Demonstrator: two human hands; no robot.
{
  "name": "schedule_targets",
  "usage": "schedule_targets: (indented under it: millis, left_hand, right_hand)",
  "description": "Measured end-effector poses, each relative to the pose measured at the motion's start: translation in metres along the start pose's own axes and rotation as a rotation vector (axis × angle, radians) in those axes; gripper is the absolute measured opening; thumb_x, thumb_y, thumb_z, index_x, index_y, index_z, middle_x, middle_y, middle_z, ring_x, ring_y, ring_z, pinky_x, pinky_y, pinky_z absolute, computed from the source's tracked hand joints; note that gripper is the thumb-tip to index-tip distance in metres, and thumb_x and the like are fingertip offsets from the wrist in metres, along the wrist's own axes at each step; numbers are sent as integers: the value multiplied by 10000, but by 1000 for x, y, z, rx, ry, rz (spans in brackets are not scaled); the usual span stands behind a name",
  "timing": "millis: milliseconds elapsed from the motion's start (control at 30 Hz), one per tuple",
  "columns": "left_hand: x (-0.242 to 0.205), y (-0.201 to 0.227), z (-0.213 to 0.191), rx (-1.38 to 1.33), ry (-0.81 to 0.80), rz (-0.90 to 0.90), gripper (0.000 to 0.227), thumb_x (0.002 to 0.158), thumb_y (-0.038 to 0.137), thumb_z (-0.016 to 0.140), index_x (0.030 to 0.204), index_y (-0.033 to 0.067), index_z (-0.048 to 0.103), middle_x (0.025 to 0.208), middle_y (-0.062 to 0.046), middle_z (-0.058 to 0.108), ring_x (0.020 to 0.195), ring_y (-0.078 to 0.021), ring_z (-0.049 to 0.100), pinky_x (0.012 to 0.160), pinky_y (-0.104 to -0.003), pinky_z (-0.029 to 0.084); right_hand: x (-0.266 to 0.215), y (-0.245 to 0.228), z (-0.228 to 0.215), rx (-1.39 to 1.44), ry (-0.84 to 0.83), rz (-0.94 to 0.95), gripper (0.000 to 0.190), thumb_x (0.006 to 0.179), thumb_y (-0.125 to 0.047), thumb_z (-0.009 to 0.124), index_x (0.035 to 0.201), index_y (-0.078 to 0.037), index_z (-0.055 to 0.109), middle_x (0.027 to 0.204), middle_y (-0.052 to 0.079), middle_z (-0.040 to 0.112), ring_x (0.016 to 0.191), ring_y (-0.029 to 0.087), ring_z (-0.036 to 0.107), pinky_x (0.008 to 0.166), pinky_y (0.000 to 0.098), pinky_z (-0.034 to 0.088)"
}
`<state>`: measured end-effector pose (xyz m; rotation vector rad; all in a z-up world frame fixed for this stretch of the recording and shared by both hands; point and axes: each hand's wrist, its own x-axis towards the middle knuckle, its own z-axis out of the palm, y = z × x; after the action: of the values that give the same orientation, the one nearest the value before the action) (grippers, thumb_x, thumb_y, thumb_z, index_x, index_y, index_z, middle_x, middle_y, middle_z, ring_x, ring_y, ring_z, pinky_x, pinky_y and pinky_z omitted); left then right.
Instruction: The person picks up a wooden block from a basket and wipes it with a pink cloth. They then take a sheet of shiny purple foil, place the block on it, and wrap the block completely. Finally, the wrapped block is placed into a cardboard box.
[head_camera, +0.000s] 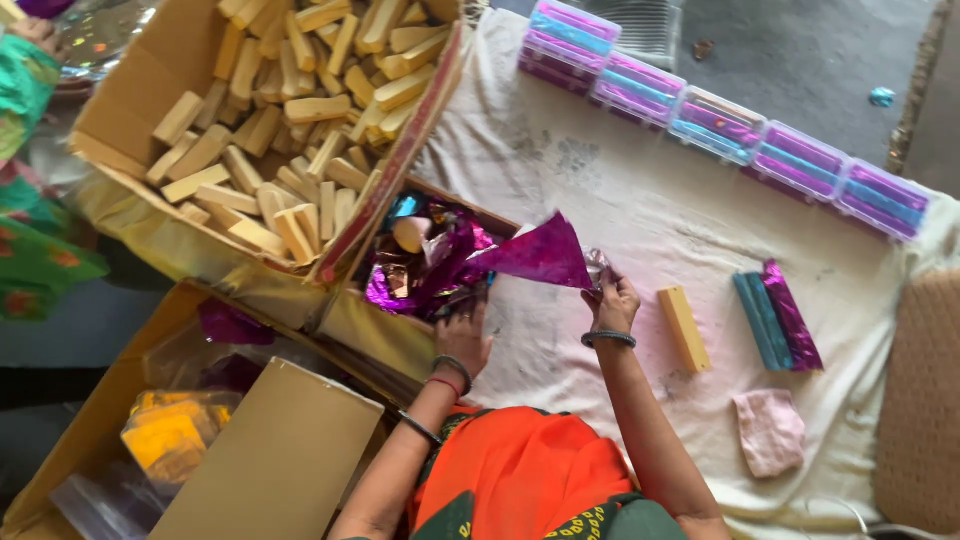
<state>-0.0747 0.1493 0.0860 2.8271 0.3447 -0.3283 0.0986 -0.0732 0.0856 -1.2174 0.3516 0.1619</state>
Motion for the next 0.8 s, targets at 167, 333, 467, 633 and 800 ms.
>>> schedule_targets:
  millis: [167, 333, 467, 633, 800]
  left_hand:
    - [3, -3, -10, -124, 112, 15, 882, 836, 346, 725, 1572, 99, 305, 1476, -179, 511, 1273, -337, 520, 1008, -521, 409]
    - [-1, 22, -46, -373, 443, 99, 616, 921, 243, 671, 1469, 23, 494, 1458, -187, 542, 1289, -345, 554, 1098, -444, 451]
    - [11, 67, -84, -535, 560, 209, 484, 994, 223, 633, 1423, 9, 565, 1455, -167, 574, 1333, -327, 560, 1122, -413, 459]
    - [43, 116, -75, -563, 508, 342, 469, 1031, 257, 602, 1427, 9, 567, 1467, -179, 571, 1350, -336, 554, 1137, -421, 439]
    - [51, 155, -38, -508, 349, 397, 549, 1005, 360, 608, 1460, 60, 540, 1535, -175, 506, 1370, -355, 511, 1149, -454, 407]
  right_hand:
    - [-13, 11, -70, -135, 85, -95, 192, 1009, -183, 637, 1159, -75, 692, 956, -11, 712, 744, 79, 665, 580, 266, 577]
    - [-5, 45, -145, -263, 199, -122, 176, 1007, -167, 636, 1135, -55, 684, 925, -7, 702, 726, 73, 650, 550, 269, 581]
    - [-19, 31, -161, -398, 143, -233, 134, 1014, -127, 656, 1110, -38, 687, 916, -12, 689, 729, 54, 623, 568, 254, 566]
    - [-25, 18, -173, -474, 61, -280, 80, 987, -95, 682, 1040, -34, 681, 883, -30, 703, 734, 27, 619, 577, 236, 577]
    - [-25, 12, -181, -484, 35, -310, 65, 995, -112, 692, 1026, -56, 684, 825, -40, 669, 695, 19, 597, 586, 222, 547]
